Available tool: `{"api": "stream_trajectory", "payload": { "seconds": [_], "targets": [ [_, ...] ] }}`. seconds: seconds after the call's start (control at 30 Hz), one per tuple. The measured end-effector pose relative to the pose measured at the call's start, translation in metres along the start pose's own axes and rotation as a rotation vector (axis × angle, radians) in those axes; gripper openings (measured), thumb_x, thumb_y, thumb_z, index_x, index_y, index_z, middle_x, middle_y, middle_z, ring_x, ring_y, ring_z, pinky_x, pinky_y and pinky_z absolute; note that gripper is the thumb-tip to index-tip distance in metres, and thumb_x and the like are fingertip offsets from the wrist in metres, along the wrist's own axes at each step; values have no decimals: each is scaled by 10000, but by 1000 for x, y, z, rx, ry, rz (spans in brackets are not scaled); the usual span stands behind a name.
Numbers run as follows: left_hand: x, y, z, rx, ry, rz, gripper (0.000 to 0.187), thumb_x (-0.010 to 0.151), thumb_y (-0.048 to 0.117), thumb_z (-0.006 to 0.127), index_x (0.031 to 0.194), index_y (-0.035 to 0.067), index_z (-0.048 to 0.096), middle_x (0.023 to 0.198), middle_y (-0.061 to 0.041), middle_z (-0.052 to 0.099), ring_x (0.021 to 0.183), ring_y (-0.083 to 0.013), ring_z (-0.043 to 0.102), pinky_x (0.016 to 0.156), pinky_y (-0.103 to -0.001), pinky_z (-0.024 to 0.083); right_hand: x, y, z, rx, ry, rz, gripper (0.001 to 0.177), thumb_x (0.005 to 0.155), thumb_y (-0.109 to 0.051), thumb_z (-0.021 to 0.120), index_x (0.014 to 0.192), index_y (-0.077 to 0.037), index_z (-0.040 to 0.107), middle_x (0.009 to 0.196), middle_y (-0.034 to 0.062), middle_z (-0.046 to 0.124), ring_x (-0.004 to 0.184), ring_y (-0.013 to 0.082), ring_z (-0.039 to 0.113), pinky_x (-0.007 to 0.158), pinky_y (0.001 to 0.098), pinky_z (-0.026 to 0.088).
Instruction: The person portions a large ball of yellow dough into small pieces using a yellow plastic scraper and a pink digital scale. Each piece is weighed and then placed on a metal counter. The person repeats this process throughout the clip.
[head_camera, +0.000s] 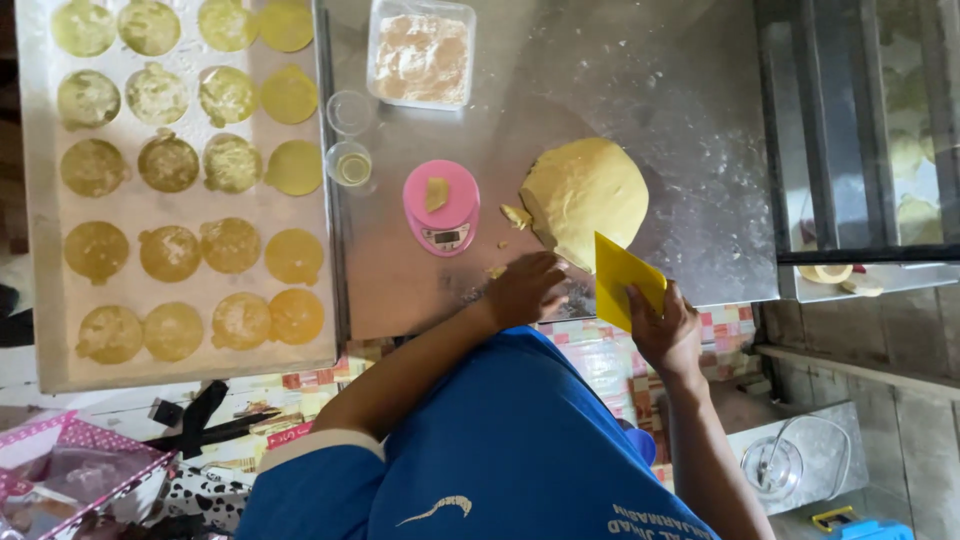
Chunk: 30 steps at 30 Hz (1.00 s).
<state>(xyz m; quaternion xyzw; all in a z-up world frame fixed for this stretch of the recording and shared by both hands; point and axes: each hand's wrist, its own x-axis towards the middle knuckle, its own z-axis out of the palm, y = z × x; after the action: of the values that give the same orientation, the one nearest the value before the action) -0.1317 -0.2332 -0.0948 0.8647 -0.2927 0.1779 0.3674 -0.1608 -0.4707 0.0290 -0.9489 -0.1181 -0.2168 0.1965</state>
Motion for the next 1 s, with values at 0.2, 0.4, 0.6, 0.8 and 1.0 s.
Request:
{"api": "stream_trajectory", "payload": {
  "seconds": [0.2, 0.4, 0.6, 0.8, 1.0],
  "targets": [
    [-19, -30, -75, 44, 96, -403, 252, 916, 151, 648, 1167, 144, 634, 1069, -87, 651, 1040, -306, 675, 924, -393, 559, 10, -26, -1, 60, -61, 111, 481, 962, -387, 800, 834, 12, 565, 540, 233, 559, 581, 509, 641, 495, 587, 426],
    [-2, -40, -87, 160, -170, -218, 280, 897, 30, 644, 1167, 89, 687, 1071, -124, 675, 1069, -329, 682, 888, -402, 568, 27, -51, 10, 130, 1, -83, 427, 885, -239, 891, 988, 90, 639, 567, 249, 561, 551, 506, 640, 451, 536, 475],
    [30, -16, -136, -123, 53, -478, 227, 938, 18, 581, 1138, 92, 660, 995, -107, 580, 927, -340, 644, 787, -424, 580, 40, -49, 13, 241, -34, -74, 349, 899, -181, 855, 938, 70, 616, 571, 256, 575, 601, 507, 654, 449, 540, 464],
    [9, -100, -178, 456, 224, -280, 214, 942, 331, 778, 964, 147, 672, 1082, -56, 601, 1017, -326, 632, 770, -462, 536, 29, -45, 14, 235, -90, -59, 370, 951, -236, 814, 906, 62, 600, 548, 236, 568, 574, 491, 656, 460, 521, 484],
    [1, -81, -217, 309, 467, -286, 264, 1002, 153, 700, 1263, 118, 691, 1143, -109, 662, 1080, -331, 667, 933, -425, 534, 31, -54, 11, 168, -85, -45, 412, 922, -318, 836, 877, 29, 617, 537, 229, 554, 570, 482, 654, 461, 539, 469]
  ]
}}
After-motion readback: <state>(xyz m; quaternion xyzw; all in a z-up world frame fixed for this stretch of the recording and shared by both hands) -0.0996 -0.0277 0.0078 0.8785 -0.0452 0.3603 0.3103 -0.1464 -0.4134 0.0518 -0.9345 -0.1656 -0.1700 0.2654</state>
